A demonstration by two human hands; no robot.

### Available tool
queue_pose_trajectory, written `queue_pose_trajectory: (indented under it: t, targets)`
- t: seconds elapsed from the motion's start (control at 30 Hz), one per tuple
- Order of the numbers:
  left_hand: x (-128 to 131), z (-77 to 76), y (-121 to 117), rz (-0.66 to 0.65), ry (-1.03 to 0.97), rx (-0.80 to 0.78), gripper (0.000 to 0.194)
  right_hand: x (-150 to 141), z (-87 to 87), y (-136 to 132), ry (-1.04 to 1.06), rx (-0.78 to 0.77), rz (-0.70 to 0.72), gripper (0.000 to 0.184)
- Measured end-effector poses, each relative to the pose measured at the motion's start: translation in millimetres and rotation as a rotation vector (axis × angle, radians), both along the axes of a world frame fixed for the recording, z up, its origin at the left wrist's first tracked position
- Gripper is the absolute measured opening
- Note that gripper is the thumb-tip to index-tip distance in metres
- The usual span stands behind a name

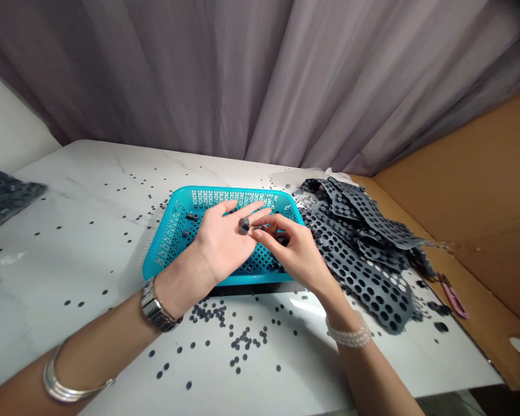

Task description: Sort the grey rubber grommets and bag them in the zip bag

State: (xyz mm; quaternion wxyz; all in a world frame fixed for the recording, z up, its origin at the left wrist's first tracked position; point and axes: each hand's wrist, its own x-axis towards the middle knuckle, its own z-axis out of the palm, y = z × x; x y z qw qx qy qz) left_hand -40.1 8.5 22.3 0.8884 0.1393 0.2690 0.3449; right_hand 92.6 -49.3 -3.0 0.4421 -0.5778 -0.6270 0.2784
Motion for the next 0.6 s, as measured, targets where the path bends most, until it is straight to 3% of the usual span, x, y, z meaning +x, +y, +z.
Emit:
queue_pose_trajectory:
  t: [0.07,0.13,0.23,0.3,0.43,0.6]
  targets:
    - [0,0.6,-1,0.005,-0.012,-0.014,0.057,1,0.1,0,0.176,-0.055,-0.01,0.011]
    - [1,1.3,-2,0.009,-0.024,-0.04,0.057,5,1.4,2,0.505,-0.161,0.0,0.011]
    - [1,2.3,-5,0.042,-0.016,-0.058,0.055,13,4.9,4,0.993,-0.351,0.099,0.015]
    - [2,3.0,-6,0.067,-0.011,-0.046,0.054,17,6.7,5,1.155,-0.444,0.166,0.018]
    - [3,3.4,-7,0.064,-0.072,0.013,0.051,17,8.1,3,1.195,-0.459,0.178,0.007]
    - [4,4.6,-8,0.035,-0.154,0.043,0.069,16,11.7,0,1.057,-0.304,0.094,0.017]
